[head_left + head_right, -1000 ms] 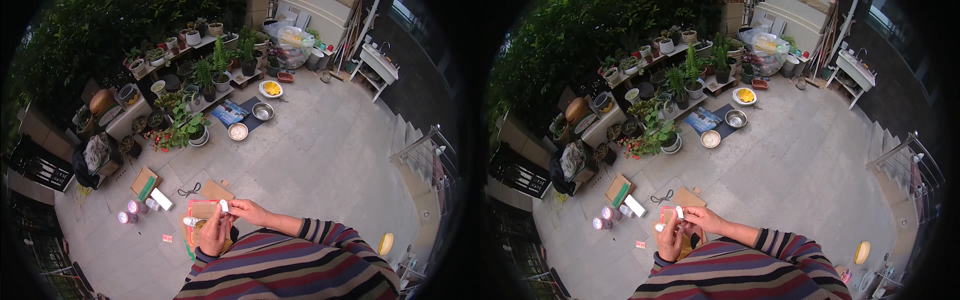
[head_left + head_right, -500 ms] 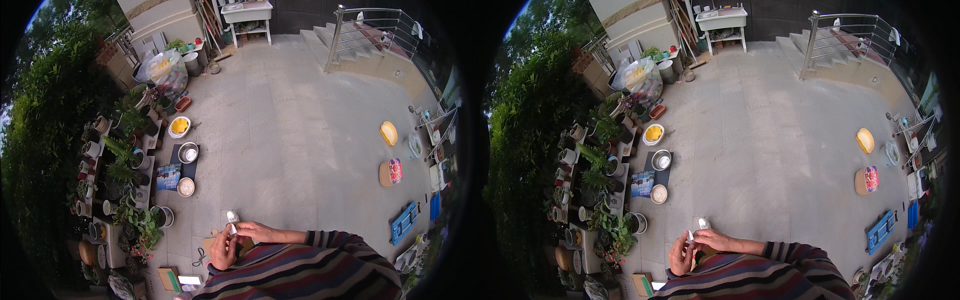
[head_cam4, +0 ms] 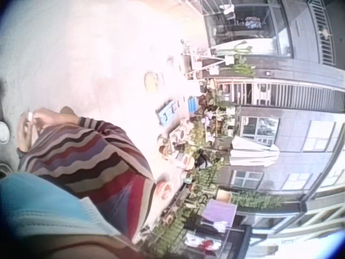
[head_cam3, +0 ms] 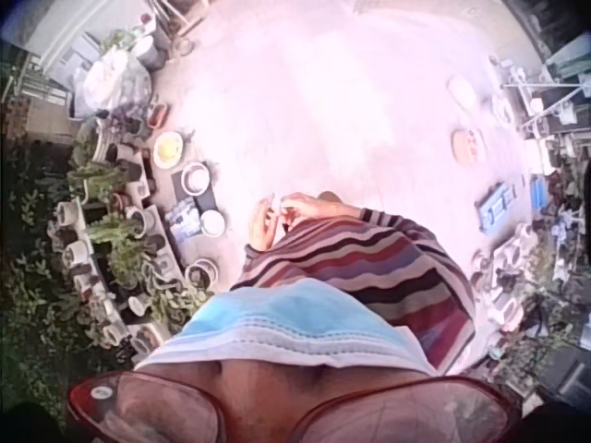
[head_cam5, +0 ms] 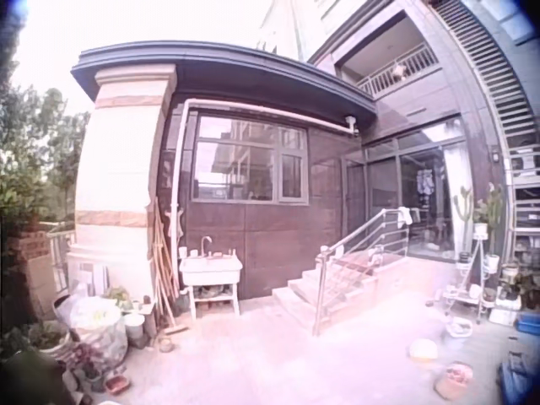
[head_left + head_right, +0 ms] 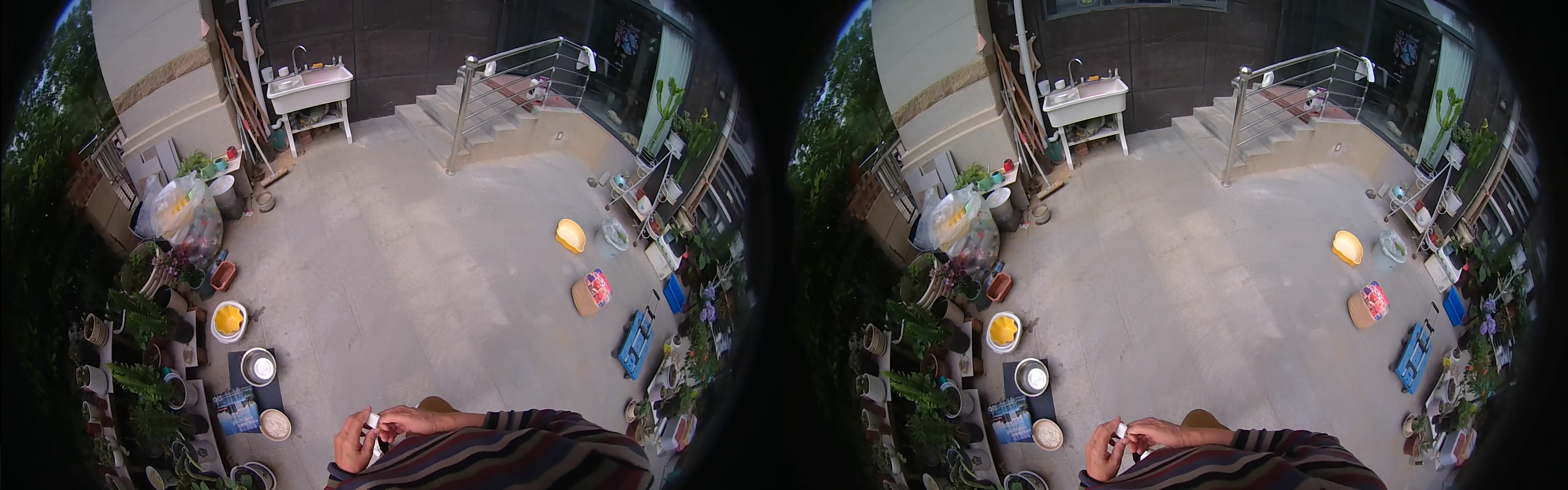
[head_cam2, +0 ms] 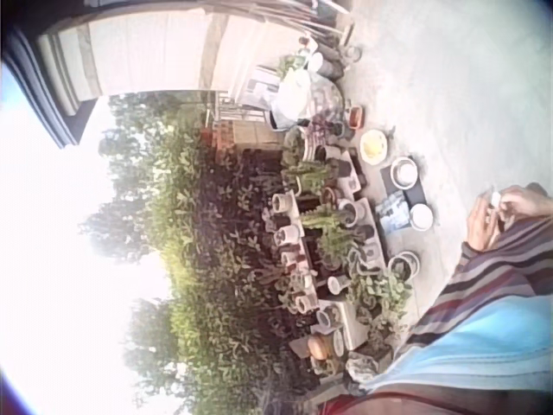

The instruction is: The person unpacks a cardboard box containing plastic containers and a white pipe. They remove the items, close the box, and then walk to a sink area. The person attaches a white plastic pipe to a vertical drain pipe using a metal clamp.

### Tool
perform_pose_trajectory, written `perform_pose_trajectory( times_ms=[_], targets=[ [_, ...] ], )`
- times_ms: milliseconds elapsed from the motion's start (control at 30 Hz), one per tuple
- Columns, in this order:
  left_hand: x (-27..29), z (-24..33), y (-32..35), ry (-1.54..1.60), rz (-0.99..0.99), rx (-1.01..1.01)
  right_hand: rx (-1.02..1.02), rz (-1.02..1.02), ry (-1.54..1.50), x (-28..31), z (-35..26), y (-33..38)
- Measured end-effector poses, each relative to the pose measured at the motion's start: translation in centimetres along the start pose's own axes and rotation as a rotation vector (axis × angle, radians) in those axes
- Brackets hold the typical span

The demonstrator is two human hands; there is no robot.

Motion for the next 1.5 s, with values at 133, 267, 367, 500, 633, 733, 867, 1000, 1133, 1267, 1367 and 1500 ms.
perform_pose_trajectory(
  times_ms=[133,267,367,500,633,733,867,1000,1133,1267,1367,1500],
  targets=[
    [-1.5,-3.2,-8.9,0.001,-0.088,-0.001,0.082,0.07,-0.001,6.8,-3.7,-2.1],
    [-4.5,-4.0,-18.9,0.055,-0.045,0.032,0.238,0.132,0.085,15.1,-8.7,-4.3],
    [-6.6,-4.1,-26.5,0.169,-0.031,0.108,0.324,0.154,0.181,20.9,-14.3,-4.5],
    [-7.9,-4.9,-34.4,0.444,-0.054,0.317,0.335,0.206,0.182,27.5,-19.5,-5.5],
    [-8.2,-5.7,-42.2,0.713,-0.046,0.488,0.395,0.21,0.236,33.0,-22.6,-8.2],
    [-8.3,-7.8,-49.5,0.817,-0.116,0.498,0.365,0.279,0.246,37.7,-24.6,-11.3],
    [-6.4,-15.0,-58.3,0.668,-0.216,0.422,0.266,0.378,0.313,43.9,-29.2,-16.7],
    [-4.4,-17.1,-68.6,0.65,-0.253,0.386,0.21,0.501,0.346,47.5,-37.9,-19.1],
    [-4.2,-19.2,-77.3,0.734,-0.216,0.455,0.24,0.741,0.386,52.4,-42.4,-21.8],
    [-5.4,-21.8,-85.2,0.797,-0.246,0.561,0.197,0.949,0.615,57.6,-48.0,-22.4],
    [-8.5,-24.4,-90.9,0.794,-0.323,0.58,0.21,0.956,0.627,64.0,-49.4,-23.3],
    [-12.0,-31.2,-97.9,0.721,-0.318,0.576,0.291,0.863,0.798,73.4,-54.3,-25.6]
  ],
)
Point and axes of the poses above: each hand's wrist, its own y-axis away from the middle knuckle, its own x-axis out of the back of the hand, z = x × y, the point moved 2 cm from there along -y, towards the middle knuckle, and after that the axes turned 12 degrees about y, right-handed, at the moved point
